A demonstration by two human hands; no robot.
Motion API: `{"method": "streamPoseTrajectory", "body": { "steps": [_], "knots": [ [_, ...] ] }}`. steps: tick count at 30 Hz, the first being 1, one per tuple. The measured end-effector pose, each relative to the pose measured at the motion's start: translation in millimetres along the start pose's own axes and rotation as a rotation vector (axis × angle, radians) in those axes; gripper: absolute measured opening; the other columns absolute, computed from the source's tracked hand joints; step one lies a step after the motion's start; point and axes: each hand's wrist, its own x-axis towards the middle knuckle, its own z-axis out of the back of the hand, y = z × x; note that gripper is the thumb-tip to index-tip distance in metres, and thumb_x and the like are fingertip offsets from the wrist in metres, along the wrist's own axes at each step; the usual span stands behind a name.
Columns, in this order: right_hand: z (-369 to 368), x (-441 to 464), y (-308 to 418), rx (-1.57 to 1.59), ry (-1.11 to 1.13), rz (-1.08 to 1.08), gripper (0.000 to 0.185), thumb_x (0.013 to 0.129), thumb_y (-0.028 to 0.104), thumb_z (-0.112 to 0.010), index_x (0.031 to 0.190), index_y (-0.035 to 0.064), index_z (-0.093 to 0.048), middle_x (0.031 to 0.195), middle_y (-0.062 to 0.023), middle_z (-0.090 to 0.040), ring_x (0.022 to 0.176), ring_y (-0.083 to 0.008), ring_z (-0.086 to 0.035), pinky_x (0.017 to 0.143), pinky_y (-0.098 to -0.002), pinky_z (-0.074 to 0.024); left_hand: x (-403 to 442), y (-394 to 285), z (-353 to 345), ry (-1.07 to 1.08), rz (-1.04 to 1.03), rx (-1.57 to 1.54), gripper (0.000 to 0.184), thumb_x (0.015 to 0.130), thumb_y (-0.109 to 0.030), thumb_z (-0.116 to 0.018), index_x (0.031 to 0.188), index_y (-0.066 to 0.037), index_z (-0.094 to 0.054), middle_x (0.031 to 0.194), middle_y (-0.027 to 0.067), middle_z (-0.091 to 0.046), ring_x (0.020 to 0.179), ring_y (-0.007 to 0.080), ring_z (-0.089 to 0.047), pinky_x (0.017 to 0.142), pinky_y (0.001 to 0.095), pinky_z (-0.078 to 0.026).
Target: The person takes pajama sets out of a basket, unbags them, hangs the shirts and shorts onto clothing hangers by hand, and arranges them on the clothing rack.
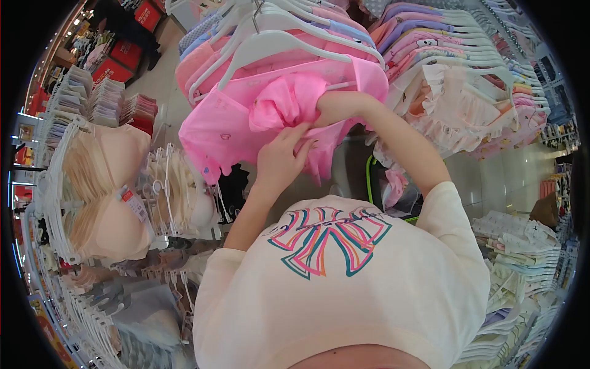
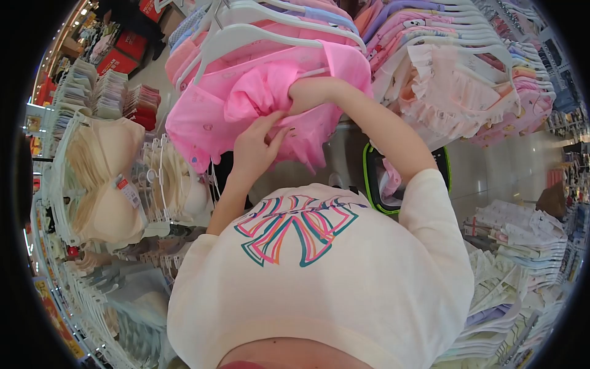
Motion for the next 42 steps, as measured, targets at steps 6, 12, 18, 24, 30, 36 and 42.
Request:
{"method": "streamPoseTrajectory", "body": {
  "steps": [6,12,18,24,30,36,42],
  "knots": [
    [-16.8,-25.2,33.2,0.601,-0.441,-0.388,0.044,0.079,0.044,-0.06,0.073,0.0003,-0.064,0.061,-0.0139,-0.059,0.054,-0.0238,-0.056,0.053,-0.035,-0.045,0.2,6.2,12.0,-0.059,-0.04,0.228,0.023,0.08,-0.026,-0.063,0.095,-0.008,-0.062,0.087,0.0093,-0.063,0.058,0.0245,-0.059,0.056,0.0336,-0.047],
    [-47.9,-24.2,19.4,-0.24,-0.779,-0.275,0.034,0.077,0.035,-0.057,0.068,0.0024,-0.064,0.061,-0.0148,-0.061,0.057,-0.0336,-0.061,0.055,-0.0399,-0.0494,1.0,2.0,31.2,-0.054,0.089,0.399,0.019,0.079,-0.024,-0.061,0.091,-0.009,-0.063,0.088,0.01,-0.062,0.066,0.0293,-0.061,0.06,0.0373,-0.049],
    [-42.7,-58.6,29.6,-0.222,-1.185,-0.166,0.024,0.07,0.016,-0.066,0.09,0.0038,-0.06,0.091,-0.0145,-0.059,0.086,-0.0303,-0.057,0.074,-0.0388,-0.0479,0.8,11.0,34.4,0.009,-0.047,0.314,0.013,0.076,-0.019,-0.063,0.087,-0.01,-0.065,0.095,0.0063,-0.062,0.082,0.0271,-0.06,0.07,0.0383,-0.047],
    [-42.9,-34.5,46.4,-0.387,-1.498,0.146,0.037,0.07,0.011,-0.064,0.106,0.0095,-0.057,0.104,-0.0087,-0.054,0.096,-0.03,-0.052,0.086,-0.0394,-0.0441,0.5,11.6,48.8,-0.025,-0.361,0.436,0.016,0.067,-0.008,-0.061,0.082,-0.01,-0.064,0.095,0.0016,-0.058,0.097,0.0225,-0.052,0.088,0.0399,-0.037],
    [-21.9,44.5,40.6,-0.354,-0.923,0.342,0.023,0.074,0.013,-0.058,0.097,0.0107,-0.06,0.106,-0.0061,-0.055,0.102,-0.0246,-0.052,0.081,-0.0378,-0.0454,1.9,13.0,48.1,-0.047,-0.46,0.359,0.012,0.068,-0.009,-0.063,0.081,-0.01,-0.064,0.077,0.0026,-0.057,0.086,0.021,-0.055,0.088,0.0386,-0.039],
    [-9.6,58.1,44.2,-0.156,-0.868,0.317,0.014,0.079,0.017,-0.056,0.09,0.0101,-0.061,0.093,-0.0066,-0.061,0.088,-0.0248,-0.059,0.072,-0.0371,-0.0473,6.0,16.4,56.7,-0.008,-0.486,0.293,0.009,0.071,-0.014,-0.065,0.078,-0.009,-0.063,0.069,0.0035,-0.054,0.07,0.0211,-0.055,0.077,0.0373,-0.045],
    [19.0,58.8,61.8,0.251,-1.18,0.375,0.017,0.081,0.022,-0.057,0.088,0.0072,-0.064,0.08,-0.0138,-0.062,0.077,-0.0283,-0.061,0.069,-0.04,-0.0472,7.7,13.0,46.8,0.02,-0.501,0.266,0.01,0.071,-0.014,-0.065,0.079,-0.008,-0.063,0.071,0.0041,-0.055,0.071,0.0215,-0.055,0.069,0.0355,-0.043]
  ]
}}
